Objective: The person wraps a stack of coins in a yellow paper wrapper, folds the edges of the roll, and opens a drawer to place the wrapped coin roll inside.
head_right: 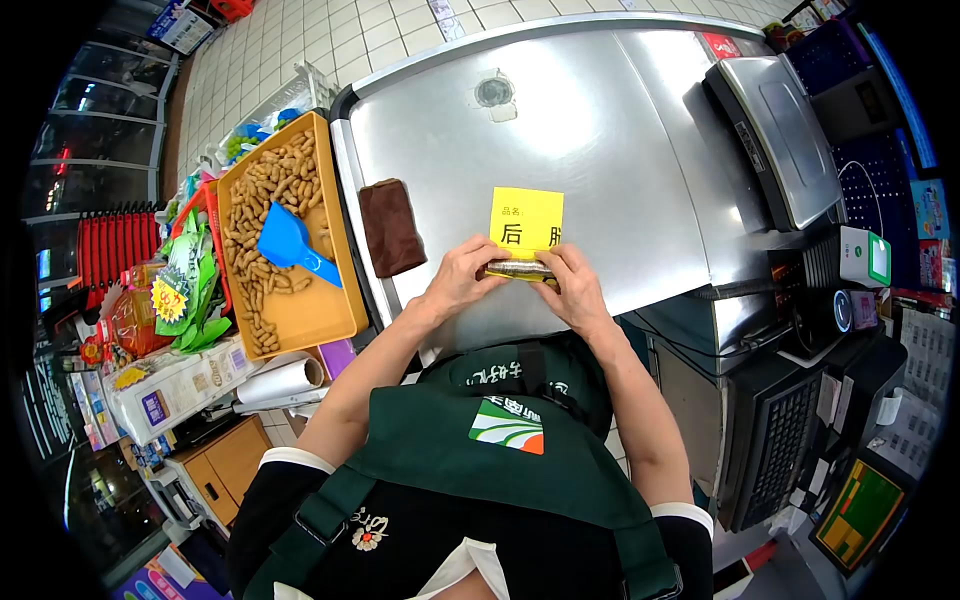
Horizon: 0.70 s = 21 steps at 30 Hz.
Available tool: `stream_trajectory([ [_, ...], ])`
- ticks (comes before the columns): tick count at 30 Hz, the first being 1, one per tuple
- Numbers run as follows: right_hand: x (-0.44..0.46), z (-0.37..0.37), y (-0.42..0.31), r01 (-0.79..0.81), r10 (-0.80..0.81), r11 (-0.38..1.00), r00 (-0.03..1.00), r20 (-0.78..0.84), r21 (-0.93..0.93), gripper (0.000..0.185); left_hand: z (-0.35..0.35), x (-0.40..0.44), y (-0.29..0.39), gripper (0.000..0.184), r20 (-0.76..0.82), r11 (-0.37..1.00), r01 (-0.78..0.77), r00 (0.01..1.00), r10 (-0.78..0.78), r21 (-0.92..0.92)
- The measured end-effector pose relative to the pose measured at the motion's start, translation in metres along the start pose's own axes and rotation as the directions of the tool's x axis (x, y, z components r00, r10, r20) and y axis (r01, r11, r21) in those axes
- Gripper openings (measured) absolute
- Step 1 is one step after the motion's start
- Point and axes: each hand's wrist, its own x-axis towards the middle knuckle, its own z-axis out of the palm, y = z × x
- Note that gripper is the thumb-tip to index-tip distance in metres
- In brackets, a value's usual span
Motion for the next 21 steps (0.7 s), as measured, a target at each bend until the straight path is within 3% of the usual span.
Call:
stream_trajectory([
  [21,-0.005,0.000,0.005,-0.022,0.022,1.000,0.999,-0.049,0.006,0.026,0.001,0.008,-0.003,0.035,0.071,1.000,-0.004,0.997,0.005,-0.001],
])
